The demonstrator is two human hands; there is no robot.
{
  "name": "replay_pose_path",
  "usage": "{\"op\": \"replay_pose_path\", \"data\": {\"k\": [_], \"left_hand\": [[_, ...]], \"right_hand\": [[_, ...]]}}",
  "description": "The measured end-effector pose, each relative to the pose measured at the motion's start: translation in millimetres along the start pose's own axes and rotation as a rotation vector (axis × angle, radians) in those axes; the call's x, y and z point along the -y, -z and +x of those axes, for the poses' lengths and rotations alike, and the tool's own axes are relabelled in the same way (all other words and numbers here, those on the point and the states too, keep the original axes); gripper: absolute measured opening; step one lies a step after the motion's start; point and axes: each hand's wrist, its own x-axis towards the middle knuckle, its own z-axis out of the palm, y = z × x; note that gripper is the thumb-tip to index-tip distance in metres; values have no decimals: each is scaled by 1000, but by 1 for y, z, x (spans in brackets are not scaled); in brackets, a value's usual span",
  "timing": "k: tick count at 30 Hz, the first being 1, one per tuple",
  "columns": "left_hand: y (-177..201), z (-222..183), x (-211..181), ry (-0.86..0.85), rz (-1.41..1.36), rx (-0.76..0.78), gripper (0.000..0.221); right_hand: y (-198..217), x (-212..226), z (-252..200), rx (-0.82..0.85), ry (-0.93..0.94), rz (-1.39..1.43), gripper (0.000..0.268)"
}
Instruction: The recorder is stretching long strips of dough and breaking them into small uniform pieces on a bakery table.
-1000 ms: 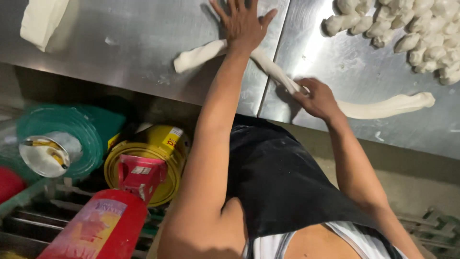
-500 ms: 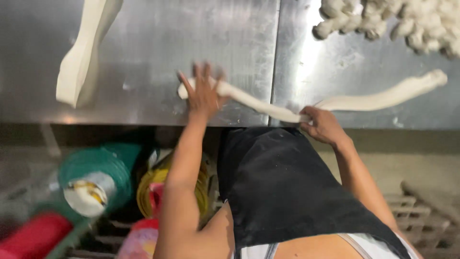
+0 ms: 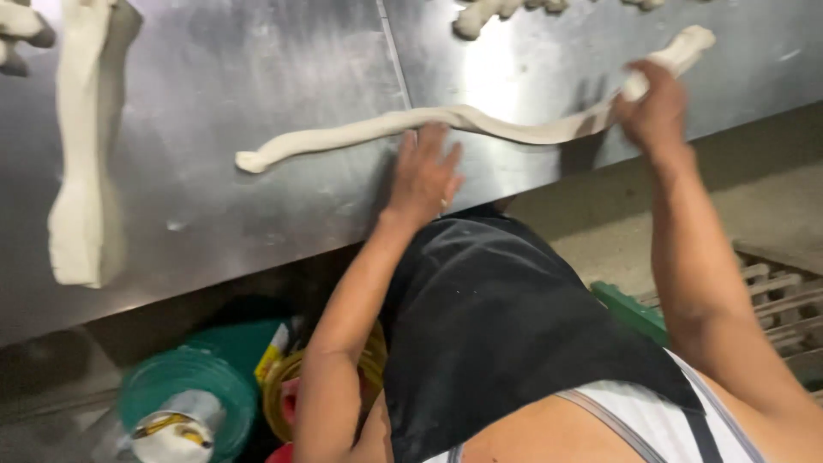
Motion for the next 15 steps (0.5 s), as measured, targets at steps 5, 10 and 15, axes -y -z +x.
{"op": "replay_pose_path", "data": {"k": [5, 10, 15], "left_hand": [[-58, 42, -67, -184, 269, 18, 63], [-111, 87, -88, -107, 297, 111, 53], [-93, 114, -104, 47, 162, 205, 29]], "right_hand": [[1, -175, 48, -188, 33, -148, 46], [0, -186, 68, -50, -19, 78, 60], [51, -118, 54, 84, -42, 71, 45]]}}
